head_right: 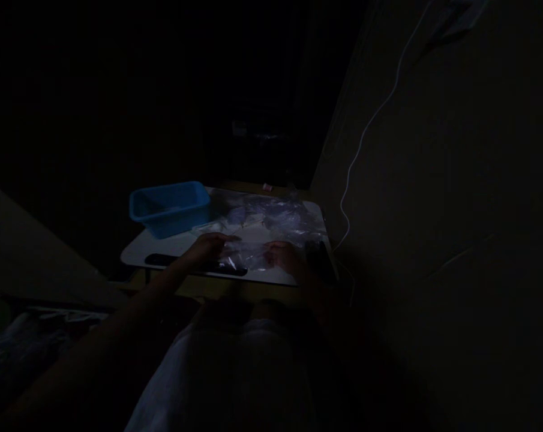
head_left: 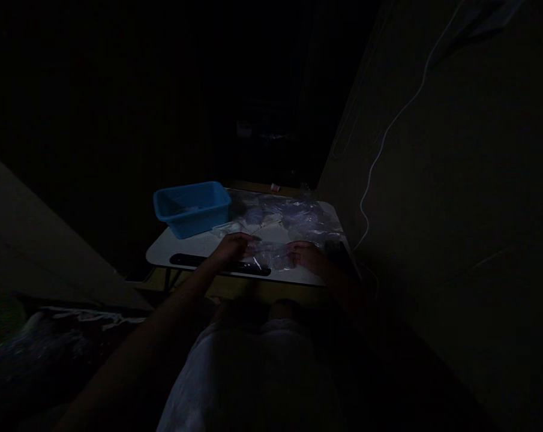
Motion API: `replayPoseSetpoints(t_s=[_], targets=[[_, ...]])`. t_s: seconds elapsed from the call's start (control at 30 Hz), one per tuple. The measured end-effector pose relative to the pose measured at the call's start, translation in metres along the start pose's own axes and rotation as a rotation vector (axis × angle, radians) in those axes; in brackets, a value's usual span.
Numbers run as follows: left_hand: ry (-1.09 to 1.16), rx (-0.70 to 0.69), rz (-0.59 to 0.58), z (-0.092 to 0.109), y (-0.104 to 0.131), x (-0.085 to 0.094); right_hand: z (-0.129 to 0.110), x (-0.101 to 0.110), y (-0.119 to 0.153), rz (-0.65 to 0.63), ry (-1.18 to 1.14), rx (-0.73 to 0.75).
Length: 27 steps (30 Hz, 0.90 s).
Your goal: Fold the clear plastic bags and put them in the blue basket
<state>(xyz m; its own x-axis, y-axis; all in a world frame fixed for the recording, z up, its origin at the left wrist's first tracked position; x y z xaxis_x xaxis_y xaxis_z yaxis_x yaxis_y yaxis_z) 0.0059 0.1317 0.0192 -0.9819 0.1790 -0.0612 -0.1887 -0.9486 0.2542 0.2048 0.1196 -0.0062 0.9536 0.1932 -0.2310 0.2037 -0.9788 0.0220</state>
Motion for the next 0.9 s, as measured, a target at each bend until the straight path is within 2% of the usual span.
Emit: replayPoseSetpoints(t_s=[0.07,0.13,0.2,0.3,0.33,0.4,0.5,0.6,0.77,0.9], targets=[[-0.212,-0.151,0.151,0.020,0.002,0.011,-0.001,0.000,-0.001,0.027,-0.001,0.019],[-0.485,-0.321,0.251,0.040,0.013,0.002,0.000,0.000,0.000,0.059,0.012,0.022],[-0.798,-0.457,0.186,0.049,0.026,-0.033,0.001,0.001,0.000,0.087,0.029,0.016],[-1.192,-0.557,0.109,0.042,0.043,-0.086,0.001,0.000,0.001,0.098,0.042,0.019],[-1.264,-0.570,0.114,0.039,0.046,-0.097,0.001,0.000,0.001,0.101,0.042,0.022],[-1.365,-0.557,0.184,0.035,0.047,-0.109,0.001,0.001,0.002,0.111,0.036,0.025],[-1.429,-0.550,0.311,0.034,0.043,-0.110,0.001,0.005,0.004,0.117,0.027,0.023],[-1.448,-0.611,0.378,0.037,0.041,-0.105,0.001,0.008,0.004,0.092,0.049,0.020],[-1.507,-0.720,0.377,0.043,0.039,-0.095,0.003,0.008,0.006,0.044,0.053,0.007],[-1.606,-0.831,0.355,0.044,0.043,-0.095,0.001,0.010,0.007,0.068,0.067,-0.008]])
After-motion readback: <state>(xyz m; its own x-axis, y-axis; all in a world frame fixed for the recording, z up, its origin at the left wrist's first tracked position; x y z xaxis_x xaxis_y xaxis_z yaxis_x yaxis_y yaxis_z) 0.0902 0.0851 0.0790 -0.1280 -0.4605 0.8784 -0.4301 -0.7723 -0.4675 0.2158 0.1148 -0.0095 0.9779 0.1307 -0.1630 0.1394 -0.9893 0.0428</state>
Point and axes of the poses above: each hand's wrist, its own y-axis away from the middle knuckle, its own x-axis out of the back of the hand, z = x × y, the point moved 10 cm from there along -y, towards the middle knuckle, and after that the axes turned 11 degrees about x, right-handed, at the moved point
